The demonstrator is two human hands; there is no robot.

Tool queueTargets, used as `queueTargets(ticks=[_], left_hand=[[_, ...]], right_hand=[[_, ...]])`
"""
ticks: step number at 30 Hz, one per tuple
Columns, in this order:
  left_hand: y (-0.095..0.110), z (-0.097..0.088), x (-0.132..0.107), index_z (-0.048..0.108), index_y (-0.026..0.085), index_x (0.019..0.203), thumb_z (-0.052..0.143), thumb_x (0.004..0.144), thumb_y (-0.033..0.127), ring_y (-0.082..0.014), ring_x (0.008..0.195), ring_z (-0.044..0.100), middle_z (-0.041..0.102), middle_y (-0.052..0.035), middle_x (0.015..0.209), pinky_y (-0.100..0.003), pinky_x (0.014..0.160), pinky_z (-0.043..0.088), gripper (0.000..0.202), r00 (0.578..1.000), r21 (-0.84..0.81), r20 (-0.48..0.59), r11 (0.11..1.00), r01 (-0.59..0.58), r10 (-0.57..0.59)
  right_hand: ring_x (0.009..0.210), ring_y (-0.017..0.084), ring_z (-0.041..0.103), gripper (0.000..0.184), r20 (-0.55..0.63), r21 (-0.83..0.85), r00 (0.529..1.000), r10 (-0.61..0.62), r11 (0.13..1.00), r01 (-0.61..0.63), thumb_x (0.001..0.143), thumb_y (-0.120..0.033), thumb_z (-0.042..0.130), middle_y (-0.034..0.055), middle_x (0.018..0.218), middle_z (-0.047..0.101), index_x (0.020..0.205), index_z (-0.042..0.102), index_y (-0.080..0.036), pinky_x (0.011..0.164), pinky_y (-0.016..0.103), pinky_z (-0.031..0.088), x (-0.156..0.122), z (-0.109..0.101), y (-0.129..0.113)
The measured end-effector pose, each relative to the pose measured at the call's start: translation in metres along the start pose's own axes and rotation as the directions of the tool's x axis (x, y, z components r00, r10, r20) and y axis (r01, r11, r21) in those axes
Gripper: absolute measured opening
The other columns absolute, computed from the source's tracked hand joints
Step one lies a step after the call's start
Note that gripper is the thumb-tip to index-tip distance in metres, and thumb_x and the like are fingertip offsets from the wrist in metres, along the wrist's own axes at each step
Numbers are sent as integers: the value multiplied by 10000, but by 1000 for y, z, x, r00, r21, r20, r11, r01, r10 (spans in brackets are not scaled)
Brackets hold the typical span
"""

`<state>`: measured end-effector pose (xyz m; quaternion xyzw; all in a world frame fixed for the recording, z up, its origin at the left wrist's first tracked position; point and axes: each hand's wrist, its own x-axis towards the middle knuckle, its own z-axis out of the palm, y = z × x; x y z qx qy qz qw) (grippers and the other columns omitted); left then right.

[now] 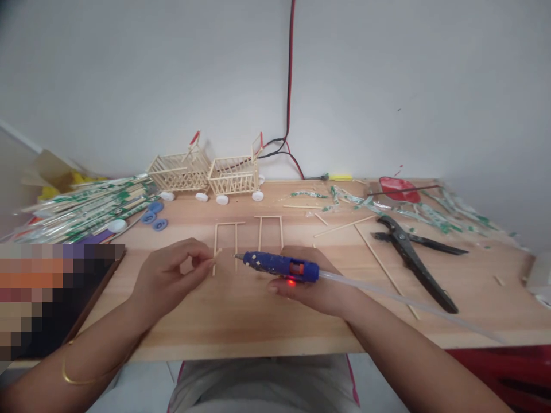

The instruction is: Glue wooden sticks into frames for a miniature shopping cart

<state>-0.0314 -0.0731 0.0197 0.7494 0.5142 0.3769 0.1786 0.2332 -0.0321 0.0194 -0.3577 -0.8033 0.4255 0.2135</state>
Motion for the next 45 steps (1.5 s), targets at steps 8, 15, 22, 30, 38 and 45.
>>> queueTargets(ticks=[8,15,22,30,38,45], left_hand=[[-2,4,5,667,142,774,775,607,230,-70,570,551,657,-7,667,-167,548,416,217,816,-705,206,497,506,-540],[-8,4,5,661,126,798,763,627,136,-63,595,589,669,-12,699,-160,600,462,199,792,-858,344,174,484,-504],[-9,3,4,640,131,800,754,641,120,-63,640,605,668,-7,715,-162,642,469,197,806,-882,354,117,456,-475],[-9,4,2,624,133,806,753,637,124,-82,665,609,661,-11,714,-194,654,466,213,805,-883,347,122,453,-481],[-10,4,3,619,133,798,748,643,120,-80,669,612,671,-13,718,-185,654,463,202,811,-895,341,100,434,-475],[-10,-1,5,616,146,783,773,603,140,-62,597,573,658,3,675,-165,584,439,239,826,-900,280,165,403,-489]], right_hand=[[596,113,488,287,-37,-24,999,-26,999,25,746,-389,653,-7,639,518,646,486,-178,531,228,338,-6,5,-13],[571,94,444,356,-62,-162,994,-91,984,80,755,-416,646,-19,636,476,596,436,-177,529,226,301,-2,20,-32],[548,98,432,408,-108,-229,991,-73,972,47,738,-483,647,-21,601,466,571,430,-180,520,233,290,6,32,-34],[574,112,443,380,-94,-282,994,-62,959,34,777,-450,607,-11,613,473,583,408,-190,536,244,305,7,32,-33],[562,105,441,368,-98,-308,994,-48,951,16,792,-423,594,-17,609,462,585,399,-189,528,235,300,8,35,-32],[605,142,497,300,-155,-554,988,-25,830,-66,767,-484,604,18,721,527,734,500,-205,536,251,333,-6,10,-14]])
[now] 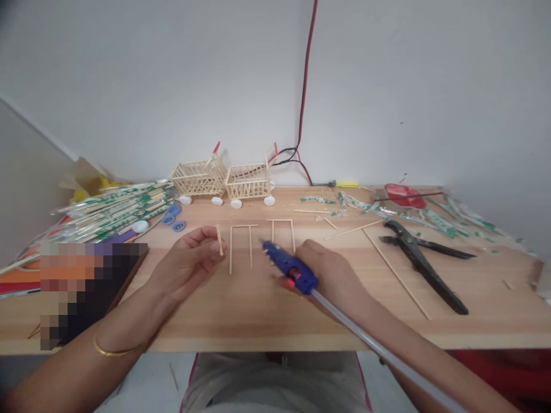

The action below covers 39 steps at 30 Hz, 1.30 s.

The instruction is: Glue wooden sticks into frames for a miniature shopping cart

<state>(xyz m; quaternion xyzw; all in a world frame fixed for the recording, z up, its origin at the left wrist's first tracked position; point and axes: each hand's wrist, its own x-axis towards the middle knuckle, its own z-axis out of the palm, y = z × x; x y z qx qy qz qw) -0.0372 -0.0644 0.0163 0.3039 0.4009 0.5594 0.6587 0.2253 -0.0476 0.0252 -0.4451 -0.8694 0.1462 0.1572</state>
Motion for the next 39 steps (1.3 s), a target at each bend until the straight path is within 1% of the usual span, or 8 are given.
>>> queueTargets(ticks=[3,6,10,15,26,33,36,39], left_hand=[[1,0,0,627,148,748,795,564,156,-62,588,564,651,7,670,-159,559,419,249,996,137,-57,989,-62,70],[0,1,0,650,149,723,802,553,213,-82,598,563,652,-3,690,-187,565,427,237,981,338,-96,933,-124,166],[-1,3,0,664,161,733,784,580,291,-107,620,562,644,-4,688,-210,570,424,235,949,550,-106,812,-192,297],[5,1,5,668,180,757,745,616,345,-118,646,542,636,-4,711,-211,577,410,230,900,708,-114,670,-223,420],[-3,-12,9,668,196,831,639,722,358,-152,730,563,637,-16,776,-240,683,419,197,877,885,105,358,-298,469],[-5,-4,7,658,191,805,597,737,269,-126,669,532,617,2,728,-233,668,412,119,883,883,221,300,-362,414],[-9,-1,6,610,190,892,574,736,207,-113,658,510,637,9,770,-231,664,414,161,879,887,249,270,-376,406],[-14,4,5,535,181,958,553,734,159,-115,659,493,638,7,781,-238,658,423,226,845,892,300,185,-413,442]], right_hand=[[631,184,506,298,-92,-205,985,146,965,-162,757,-483,611,41,761,527,754,472,-219,550,288,346,-14,-22,43],[689,221,519,260,-187,-321,970,152,924,-207,774,-433,594,86,787,516,747,450,-219,599,329,376,-32,-50,90],[662,205,528,212,-83,-332,953,291,894,-302,756,-389,601,88,776,564,798,513,-200,581,317,375,-55,-78,134],[681,190,515,314,65,-267,924,377,899,-348,693,-443,630,46,779,582,841,514,-192,598,295,371,-64,-92,157],[779,212,533,322,169,-232,950,264,947,-222,681,-396,624,71,869,606,907,602,-167,679,302,379,-18,-73,155],[974,277,541,523,172,-197,970,170,971,-135,663,-434,664,134,1105,577,1103,583,-164,815,360,416,-30,-81,156],[916,275,545,221,-41,-266,991,130,954,-136,770,-343,544,136,964,590,877,623,-167,802,390,405,-22,-89,126],[898,223,530,101,-186,-174,979,-82,984,49,778,-208,504,89,927,562,830,590,-201,796,352,411,-4,-84,65]])
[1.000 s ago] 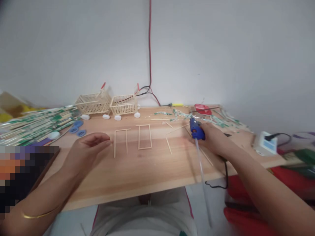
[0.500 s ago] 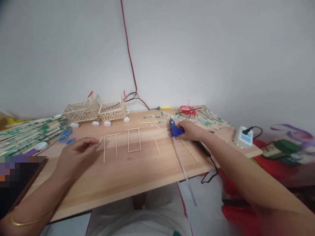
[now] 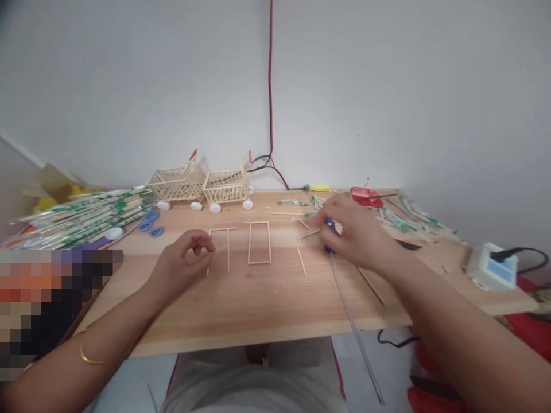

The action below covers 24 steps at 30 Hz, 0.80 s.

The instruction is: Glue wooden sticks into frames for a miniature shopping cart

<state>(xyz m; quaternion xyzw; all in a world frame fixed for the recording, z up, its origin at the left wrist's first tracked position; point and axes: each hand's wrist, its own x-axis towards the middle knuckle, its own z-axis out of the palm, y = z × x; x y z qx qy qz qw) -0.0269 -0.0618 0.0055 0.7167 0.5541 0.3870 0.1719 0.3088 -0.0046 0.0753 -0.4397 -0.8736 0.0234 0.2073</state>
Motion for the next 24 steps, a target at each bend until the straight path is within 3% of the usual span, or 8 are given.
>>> queueTargets(ticks=[4,7,12,18,22,24], left_hand=[[1,8,-1,501,172,982,529,721,92,-142,693,514,628,-2,756,-262,652,425,274,982,163,-29,970,-179,186],[-1,13,-2,489,172,982,523,721,68,-163,718,521,622,-5,740,-282,667,421,283,954,258,-28,924,-283,300],[-2,14,-4,464,171,986,516,733,52,-177,726,522,636,-11,763,-303,690,423,284,946,309,-28,903,-298,322],[4,9,-7,474,162,1018,521,748,68,-177,761,531,647,-15,787,-314,735,433,290,967,264,13,932,-248,253],[0,-9,-2,525,179,1029,551,775,154,-156,783,550,652,-9,853,-286,720,445,256,978,105,164,983,-151,132],[-7,-21,2,563,185,1030,517,822,192,-128,775,560,640,-21,934,-266,724,450,213,985,39,148,995,-93,86]], right_hand=[[897,194,497,87,-76,135,972,-222,964,231,772,-186,540,63,904,541,834,597,-206,810,335,388,28,27,-81],[917,202,459,121,-61,121,954,-292,947,298,774,-217,564,60,957,543,877,627,-208,828,364,343,42,60,-112],[941,222,414,101,11,31,958,-286,958,286,755,-241,606,60,949,557,835,629,-183,785,363,299,50,96,-123],[896,213,421,71,46,25,960,-277,961,276,778,-234,588,58,890,573,759,632,-181,746,358,284,51,102,-124],[891,206,432,58,65,123,965,-254,962,245,767,-211,595,56,888,573,755,645,-184,749,346,306,53,104,-120],[884,196,440,57,57,200,974,-220,958,204,762,-188,598,56,891,564,747,653,-184,769,338,325,53,106,-119]])
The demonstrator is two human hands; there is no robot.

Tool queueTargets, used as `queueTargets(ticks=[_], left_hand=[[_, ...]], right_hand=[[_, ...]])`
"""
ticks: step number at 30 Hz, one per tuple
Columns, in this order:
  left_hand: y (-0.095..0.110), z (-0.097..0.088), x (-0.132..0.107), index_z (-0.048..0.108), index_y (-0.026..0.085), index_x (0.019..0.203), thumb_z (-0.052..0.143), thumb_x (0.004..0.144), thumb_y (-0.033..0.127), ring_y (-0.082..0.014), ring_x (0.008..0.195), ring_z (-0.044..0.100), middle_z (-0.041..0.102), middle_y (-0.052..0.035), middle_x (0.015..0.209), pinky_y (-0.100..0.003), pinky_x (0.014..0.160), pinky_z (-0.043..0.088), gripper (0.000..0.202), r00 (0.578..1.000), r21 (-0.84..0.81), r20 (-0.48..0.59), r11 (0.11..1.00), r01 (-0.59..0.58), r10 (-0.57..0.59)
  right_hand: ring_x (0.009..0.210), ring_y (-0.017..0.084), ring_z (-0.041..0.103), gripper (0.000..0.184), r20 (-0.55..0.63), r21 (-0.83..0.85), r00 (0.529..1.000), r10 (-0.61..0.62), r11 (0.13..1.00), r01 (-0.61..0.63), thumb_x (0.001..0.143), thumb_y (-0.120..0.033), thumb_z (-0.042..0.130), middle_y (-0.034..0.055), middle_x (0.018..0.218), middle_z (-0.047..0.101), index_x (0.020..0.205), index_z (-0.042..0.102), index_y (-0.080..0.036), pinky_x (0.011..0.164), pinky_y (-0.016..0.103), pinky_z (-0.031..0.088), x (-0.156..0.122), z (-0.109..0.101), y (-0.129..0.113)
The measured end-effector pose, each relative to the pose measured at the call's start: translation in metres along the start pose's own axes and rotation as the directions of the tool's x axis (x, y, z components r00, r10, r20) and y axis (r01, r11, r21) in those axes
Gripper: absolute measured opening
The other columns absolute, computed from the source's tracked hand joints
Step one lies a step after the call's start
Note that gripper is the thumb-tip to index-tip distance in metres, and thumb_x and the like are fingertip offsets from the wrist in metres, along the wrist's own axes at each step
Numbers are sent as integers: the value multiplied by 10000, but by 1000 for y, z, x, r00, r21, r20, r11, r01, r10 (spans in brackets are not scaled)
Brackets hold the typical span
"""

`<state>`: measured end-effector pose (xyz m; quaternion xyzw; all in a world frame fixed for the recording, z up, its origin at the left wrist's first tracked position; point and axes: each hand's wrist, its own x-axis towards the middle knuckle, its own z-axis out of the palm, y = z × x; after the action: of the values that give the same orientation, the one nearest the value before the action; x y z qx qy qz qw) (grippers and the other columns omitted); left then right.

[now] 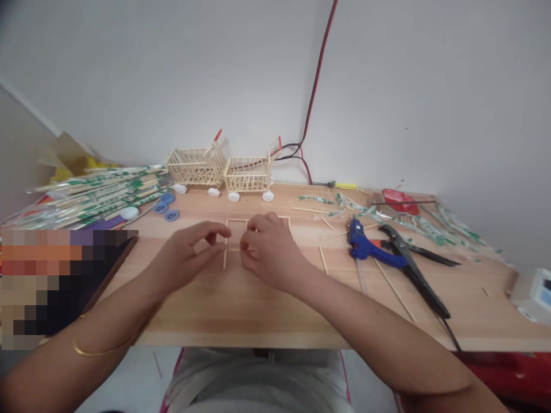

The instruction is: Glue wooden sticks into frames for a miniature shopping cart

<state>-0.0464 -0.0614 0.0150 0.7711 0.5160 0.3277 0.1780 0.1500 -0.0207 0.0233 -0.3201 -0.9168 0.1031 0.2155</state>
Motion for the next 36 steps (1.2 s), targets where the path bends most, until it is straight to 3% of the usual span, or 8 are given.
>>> queueTargets(ticks=[2,5,8,12,36], left_hand=[[-8,-8,2,623,181,959,475,846,176,-138,830,564,630,-36,926,-270,753,442,186,1000,35,7,999,-10,10],[-15,-7,4,677,188,910,476,837,139,-151,829,557,617,-40,834,-268,737,430,220,986,96,156,992,-79,63],[-16,0,4,696,222,926,476,835,123,-146,786,539,593,-33,792,-255,694,411,258,952,123,294,984,-129,88],[-20,5,3,710,222,857,477,845,158,-153,759,521,567,-40,769,-265,677,390,243,925,185,378,974,-128,50],[-26,4,7,674,182,766,464,820,145,-145,740,538,602,-27,745,-276,712,392,221,907,177,417,974,-144,59]], right_hand=[[877,185,450,54,2,87,1000,24,996,-24,750,-168,607,56,890,553,735,658,-181,789,333,341,-1,3,0],[870,180,457,49,41,191,998,47,980,-54,732,-155,624,52,874,541,727,663,-184,792,334,355,-3,12,-4],[858,187,448,54,84,204,993,79,974,-95,722,-154,628,51,859,538,719,667,-193,771,343,354,-6,21,-6],[862,194,441,69,104,178,990,91,978,-109,721,-157,615,52,861,543,711,669,-198,754,347,345,-6,29,-4],[852,197,443,68,155,124,986,52,990,-72,731,-151,595,52,830,562,689,635,-187,727,343,326,-3,36,-3]])
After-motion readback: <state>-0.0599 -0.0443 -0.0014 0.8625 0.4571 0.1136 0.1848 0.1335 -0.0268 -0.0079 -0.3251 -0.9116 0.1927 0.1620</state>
